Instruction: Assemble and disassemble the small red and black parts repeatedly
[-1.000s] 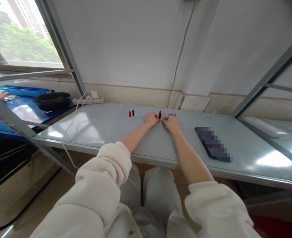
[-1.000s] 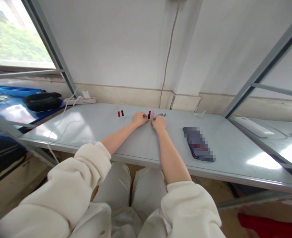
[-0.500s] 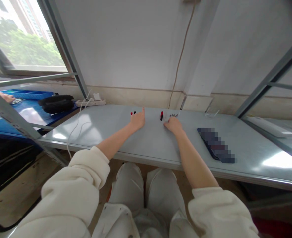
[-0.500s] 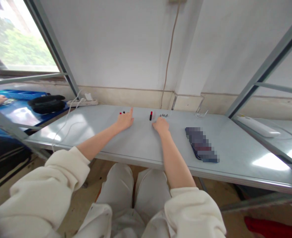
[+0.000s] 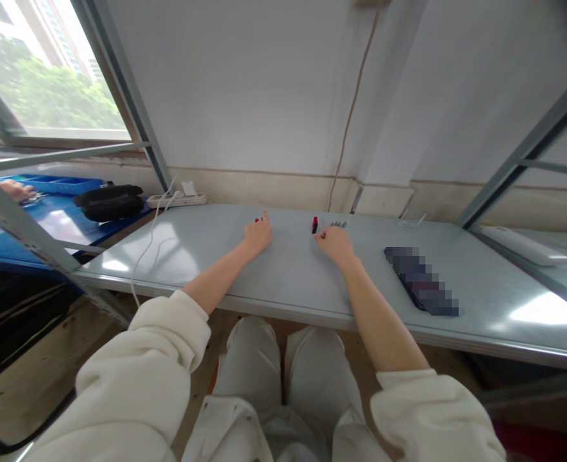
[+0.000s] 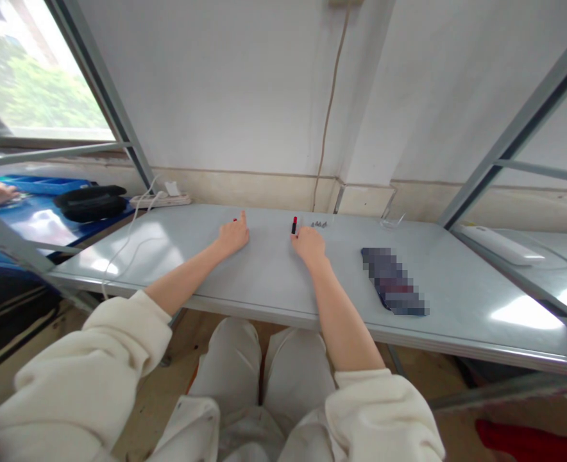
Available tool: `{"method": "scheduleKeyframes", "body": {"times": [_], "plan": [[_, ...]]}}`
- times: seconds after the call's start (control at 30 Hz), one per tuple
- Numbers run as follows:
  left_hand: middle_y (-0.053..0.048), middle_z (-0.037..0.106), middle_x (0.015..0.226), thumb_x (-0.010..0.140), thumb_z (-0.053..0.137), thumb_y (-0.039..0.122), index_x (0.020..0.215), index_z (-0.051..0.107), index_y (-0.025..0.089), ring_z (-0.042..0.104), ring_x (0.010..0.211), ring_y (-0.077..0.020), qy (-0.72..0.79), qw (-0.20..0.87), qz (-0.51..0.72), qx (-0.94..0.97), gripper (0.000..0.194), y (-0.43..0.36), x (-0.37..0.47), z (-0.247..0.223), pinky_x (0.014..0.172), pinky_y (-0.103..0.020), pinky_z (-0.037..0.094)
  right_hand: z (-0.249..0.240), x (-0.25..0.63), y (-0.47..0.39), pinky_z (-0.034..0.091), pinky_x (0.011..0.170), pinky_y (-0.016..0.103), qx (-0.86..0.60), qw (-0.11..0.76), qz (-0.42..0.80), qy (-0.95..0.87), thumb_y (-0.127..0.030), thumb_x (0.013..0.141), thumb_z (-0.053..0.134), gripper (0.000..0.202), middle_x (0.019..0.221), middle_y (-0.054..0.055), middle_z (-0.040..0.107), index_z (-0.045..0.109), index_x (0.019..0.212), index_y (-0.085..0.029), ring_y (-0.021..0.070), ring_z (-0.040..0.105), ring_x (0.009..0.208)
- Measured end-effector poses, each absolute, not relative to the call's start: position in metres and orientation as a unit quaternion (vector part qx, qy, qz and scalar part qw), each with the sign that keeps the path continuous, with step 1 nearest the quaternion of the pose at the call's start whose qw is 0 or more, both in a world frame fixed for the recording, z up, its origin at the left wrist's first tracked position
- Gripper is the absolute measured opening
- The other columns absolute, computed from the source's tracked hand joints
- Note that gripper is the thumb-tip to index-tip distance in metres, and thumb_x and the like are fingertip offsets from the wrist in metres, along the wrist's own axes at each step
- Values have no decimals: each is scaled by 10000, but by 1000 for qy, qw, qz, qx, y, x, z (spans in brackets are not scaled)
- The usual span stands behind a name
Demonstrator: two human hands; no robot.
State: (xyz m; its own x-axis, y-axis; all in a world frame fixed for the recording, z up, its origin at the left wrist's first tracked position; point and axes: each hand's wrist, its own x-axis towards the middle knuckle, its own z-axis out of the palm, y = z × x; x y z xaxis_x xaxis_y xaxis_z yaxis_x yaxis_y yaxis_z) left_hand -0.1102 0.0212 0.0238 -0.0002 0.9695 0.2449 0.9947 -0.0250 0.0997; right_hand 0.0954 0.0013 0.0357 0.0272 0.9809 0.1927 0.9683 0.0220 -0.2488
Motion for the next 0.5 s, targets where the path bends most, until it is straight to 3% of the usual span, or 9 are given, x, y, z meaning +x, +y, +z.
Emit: {"method": "scheduleKeyframes", "body": {"times": [0.17, 0.3, 0.4, 0.5], "plan": [[-219, 603, 997, 823, 249, 65, 1220, 433, 64, 581, 966, -263, -677, 58, -136, -721, 437, 22, -111, 24, 785, -353, 425, 36, 95, 0, 430, 733, 282, -695, 165, 19, -700, -355, 820, 472, 279, 917, 144, 650, 652, 842, -143, 234, 602, 906], [-178, 631, 954, 832, 296, 106, 1106, 517, 100, 595, 919, -240, -659, 28, -171, -732, 353, 21, -107, 27, 771, -340, 436, 36, 95, 1, 423, 715, 268, -690, 182, 19, -700, -359, 819, 465, 278, 894, 126, 655, 653, 813, -154, 219, 601, 879], [-130, 651, 880, 848, 354, 183, 1002, 573, 130, 607, 834, -195, -622, -34, -264, -736, 273, 18, -98, 30, 747, -300, 444, 35, 92, 3, 412, 687, 253, -680, 206, 34, -703, -373, 834, 436, 308, 837, 112, 658, 645, 754, -162, 202, 602, 823], [-61, 652, 757, 848, 382, 213, 972, 572, 150, 580, 616, -113, -570, -154, -359, -723, 236, 15, -87, 35, 635, -231, 448, 35, 88, 4, 397, 667, 241, -645, 241, 62, -722, -378, 866, 374, 362, 774, 99, 652, 624, 723, -159, 183, 594, 768]]}}
